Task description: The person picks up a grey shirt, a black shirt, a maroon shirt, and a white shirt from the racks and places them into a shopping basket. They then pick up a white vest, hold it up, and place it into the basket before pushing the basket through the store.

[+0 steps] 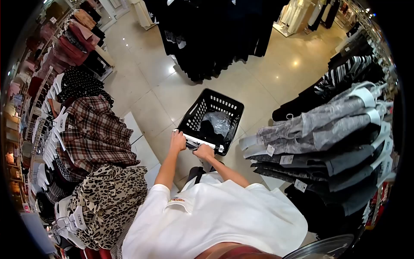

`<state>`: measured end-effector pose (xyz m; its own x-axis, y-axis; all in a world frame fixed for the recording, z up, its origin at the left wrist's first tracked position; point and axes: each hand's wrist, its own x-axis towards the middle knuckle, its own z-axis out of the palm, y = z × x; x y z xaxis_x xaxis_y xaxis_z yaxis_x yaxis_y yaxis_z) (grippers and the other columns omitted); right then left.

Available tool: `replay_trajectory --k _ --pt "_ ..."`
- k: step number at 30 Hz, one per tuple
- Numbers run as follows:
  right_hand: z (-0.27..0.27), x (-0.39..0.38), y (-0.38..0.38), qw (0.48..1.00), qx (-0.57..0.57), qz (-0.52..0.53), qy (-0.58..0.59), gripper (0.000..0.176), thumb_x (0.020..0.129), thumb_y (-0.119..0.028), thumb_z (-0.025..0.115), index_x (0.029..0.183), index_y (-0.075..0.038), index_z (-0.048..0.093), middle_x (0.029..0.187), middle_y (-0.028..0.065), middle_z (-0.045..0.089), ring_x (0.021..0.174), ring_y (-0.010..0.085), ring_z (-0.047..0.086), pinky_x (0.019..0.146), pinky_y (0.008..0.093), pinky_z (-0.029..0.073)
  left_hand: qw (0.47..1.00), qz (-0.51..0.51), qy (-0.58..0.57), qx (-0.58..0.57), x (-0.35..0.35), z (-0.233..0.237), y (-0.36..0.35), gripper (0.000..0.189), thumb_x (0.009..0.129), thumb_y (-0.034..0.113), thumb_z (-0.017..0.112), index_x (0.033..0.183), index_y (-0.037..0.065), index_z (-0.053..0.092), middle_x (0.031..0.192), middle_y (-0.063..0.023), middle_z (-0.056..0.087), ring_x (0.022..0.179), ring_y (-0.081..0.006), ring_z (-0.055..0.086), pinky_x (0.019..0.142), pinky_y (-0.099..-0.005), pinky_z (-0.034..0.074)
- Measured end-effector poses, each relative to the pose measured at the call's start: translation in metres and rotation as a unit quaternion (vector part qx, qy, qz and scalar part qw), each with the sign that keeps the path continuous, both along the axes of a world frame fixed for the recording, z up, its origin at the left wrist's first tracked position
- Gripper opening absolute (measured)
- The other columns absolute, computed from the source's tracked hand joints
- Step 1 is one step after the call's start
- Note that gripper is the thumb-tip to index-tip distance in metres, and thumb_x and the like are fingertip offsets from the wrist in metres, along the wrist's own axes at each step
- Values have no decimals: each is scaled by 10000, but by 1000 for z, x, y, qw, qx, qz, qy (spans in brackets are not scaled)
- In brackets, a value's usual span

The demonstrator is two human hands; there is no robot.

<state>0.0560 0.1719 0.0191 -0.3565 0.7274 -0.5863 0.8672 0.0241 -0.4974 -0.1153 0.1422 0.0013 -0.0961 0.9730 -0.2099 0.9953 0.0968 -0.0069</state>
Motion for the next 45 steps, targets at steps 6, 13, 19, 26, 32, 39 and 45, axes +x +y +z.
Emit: replay_trajectory --k 6,13,19,26,32,39,45 --pt "3 -19 27 999 -25 -32 22 433 625 -414 671 892 -74 704 914 149 680 875 297 653 785 379 509 999 -30 29 -29 -19 6 41 180 701 145 576 817 83 700 1023 -100 580 1107 -276 470 1011 -446 309" --pt "-1 -44 59 997 -36 -64 37 416 631 -424 662 870 -86 707 905 151 680 862 306 654 775 394 511 996 -64 35 -60 -44 9 91 190 713 129 578 856 83 694 1065 -91 560 1136 -275 448 1005 -453 320" --pt "-2 -66 91 993 -5 -114 43 399 647 -405 651 856 -70 707 860 154 683 818 318 662 750 398 519 991 -117 18 -68 -64 10 145 162 698 113 594 821 69 689 1041 -87 585 1122 -268 458 996 -469 331" --pt "10 -83 150 978 -11 -190 86 424 664 -367 678 862 8 693 850 221 669 814 331 665 758 400 520 980 -192 12 -57 -81 3 232 178 686 128 603 825 64 696 1041 -103 594 1123 -285 462 973 -489 347" --pt "3 -85 202 971 6 -225 84 436 681 -371 626 851 27 681 832 229 661 808 345 658 749 409 517 964 -255 37 -67 -76 3 307 208 692 175 624 857 73 702 1065 -120 598 1128 -297 480 940 -418 416" --pt "10 -79 248 949 31 -301 89 388 674 -333 611 842 7 688 820 230 659 791 347 656 744 412 520 944 -325 0 -53 -62 1 376 190 639 128 611 794 70 704 1037 -114 618 1111 -302 480 936 -457 376" --pt "3 -61 284 933 43 -346 92 413 660 -348 665 845 21 681 839 237 655 795 350 648 732 391 512 928 -371 -25 -33 -35 9 422 198 639 113 587 781 29 695 984 -122 641 1071 -316 502 915 -475 387"
